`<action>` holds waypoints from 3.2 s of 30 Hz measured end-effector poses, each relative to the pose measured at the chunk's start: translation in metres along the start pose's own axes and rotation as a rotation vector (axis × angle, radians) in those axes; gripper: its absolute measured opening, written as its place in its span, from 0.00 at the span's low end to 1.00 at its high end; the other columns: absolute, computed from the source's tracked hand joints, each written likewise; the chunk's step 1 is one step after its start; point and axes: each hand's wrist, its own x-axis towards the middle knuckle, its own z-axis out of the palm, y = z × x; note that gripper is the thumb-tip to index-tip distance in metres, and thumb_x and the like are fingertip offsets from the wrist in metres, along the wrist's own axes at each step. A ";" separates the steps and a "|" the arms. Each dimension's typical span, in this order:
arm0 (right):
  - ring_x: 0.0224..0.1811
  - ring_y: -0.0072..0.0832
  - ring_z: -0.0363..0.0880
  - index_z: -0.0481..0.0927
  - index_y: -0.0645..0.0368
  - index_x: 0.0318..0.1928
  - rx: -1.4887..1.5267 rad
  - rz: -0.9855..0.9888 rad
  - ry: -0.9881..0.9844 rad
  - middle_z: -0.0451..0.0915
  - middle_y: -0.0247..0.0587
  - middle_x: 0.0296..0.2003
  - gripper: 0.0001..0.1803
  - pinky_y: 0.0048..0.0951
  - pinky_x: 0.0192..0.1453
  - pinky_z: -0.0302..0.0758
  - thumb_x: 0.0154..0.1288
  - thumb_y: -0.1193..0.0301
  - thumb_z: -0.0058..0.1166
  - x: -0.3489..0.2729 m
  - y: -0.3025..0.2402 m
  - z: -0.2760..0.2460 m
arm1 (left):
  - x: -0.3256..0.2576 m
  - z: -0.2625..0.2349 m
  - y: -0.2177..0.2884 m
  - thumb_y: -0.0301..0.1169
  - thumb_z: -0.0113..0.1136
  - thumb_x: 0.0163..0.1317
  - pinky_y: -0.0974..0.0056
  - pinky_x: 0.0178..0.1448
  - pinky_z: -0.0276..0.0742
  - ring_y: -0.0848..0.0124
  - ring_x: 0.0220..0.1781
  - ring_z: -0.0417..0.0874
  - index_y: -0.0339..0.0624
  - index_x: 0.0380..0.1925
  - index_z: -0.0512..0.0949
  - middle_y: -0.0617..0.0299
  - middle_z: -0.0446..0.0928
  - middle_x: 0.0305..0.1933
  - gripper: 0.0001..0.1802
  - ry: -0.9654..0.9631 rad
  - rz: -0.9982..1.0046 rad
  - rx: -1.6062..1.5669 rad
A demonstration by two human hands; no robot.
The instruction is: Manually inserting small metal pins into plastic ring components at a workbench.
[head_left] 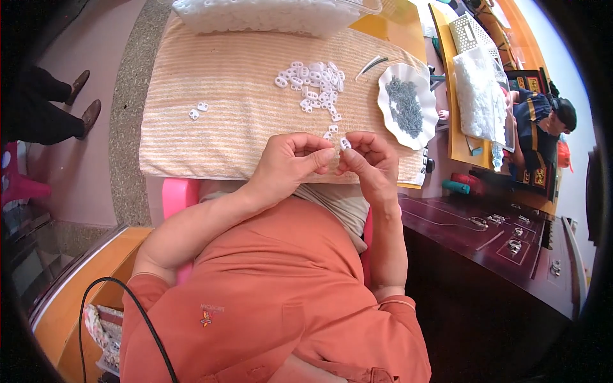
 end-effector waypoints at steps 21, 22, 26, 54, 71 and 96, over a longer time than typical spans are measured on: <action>0.41 0.26 0.82 0.74 0.71 0.50 0.012 -0.026 -0.083 0.81 0.43 0.40 0.13 0.27 0.47 0.83 0.65 0.82 0.53 -0.006 -0.004 0.011 | -0.004 0.002 0.003 0.30 0.59 0.66 0.73 0.39 0.78 0.79 0.32 0.79 0.35 0.37 0.79 0.64 0.80 0.33 0.08 -0.035 0.061 0.081; 0.41 0.26 0.82 0.74 0.71 0.50 0.003 -0.028 -0.081 0.81 0.43 0.40 0.13 0.27 0.47 0.83 0.65 0.82 0.53 -0.006 -0.005 0.012 | -0.004 0.002 0.004 0.30 0.59 0.66 0.73 0.39 0.78 0.79 0.32 0.79 0.35 0.37 0.79 0.64 0.80 0.33 0.08 -0.036 0.063 0.082; 0.41 0.25 0.82 0.75 0.71 0.50 -0.034 -0.051 -0.069 0.81 0.43 0.41 0.13 0.27 0.46 0.82 0.65 0.82 0.54 -0.006 -0.004 0.013 | -0.006 0.005 0.005 0.29 0.59 0.66 0.73 0.39 0.78 0.79 0.32 0.79 0.34 0.37 0.78 0.63 0.80 0.34 0.08 -0.035 0.061 0.035; 0.26 0.16 0.74 0.79 0.67 0.44 -0.574 -0.081 0.254 0.79 0.34 0.30 0.10 0.20 0.29 0.72 0.63 0.75 0.59 0.010 0.006 -0.015 | -0.003 0.003 -0.002 0.28 0.59 0.66 0.73 0.38 0.77 0.79 0.31 0.78 0.35 0.35 0.78 0.65 0.78 0.32 0.07 -0.043 0.031 0.089; 0.23 0.15 0.73 0.80 0.66 0.41 -0.204 -0.072 -0.044 0.77 0.33 0.31 0.06 0.15 0.24 0.69 0.66 0.77 0.56 -0.016 -0.003 0.001 | -0.005 0.006 -0.003 0.28 0.58 0.66 0.74 0.36 0.75 0.82 0.31 0.76 0.35 0.34 0.78 0.68 0.77 0.31 0.06 -0.095 0.046 0.076; 0.34 0.16 0.76 0.76 0.66 0.39 -0.215 -0.183 -0.023 0.75 0.34 0.34 0.02 0.16 0.37 0.75 0.69 0.80 0.50 -0.008 0.020 0.007 | -0.002 0.004 0.002 0.22 0.58 0.64 0.71 0.45 0.84 0.75 0.38 0.83 0.30 0.44 0.77 0.57 0.81 0.38 0.10 0.010 -0.119 -0.197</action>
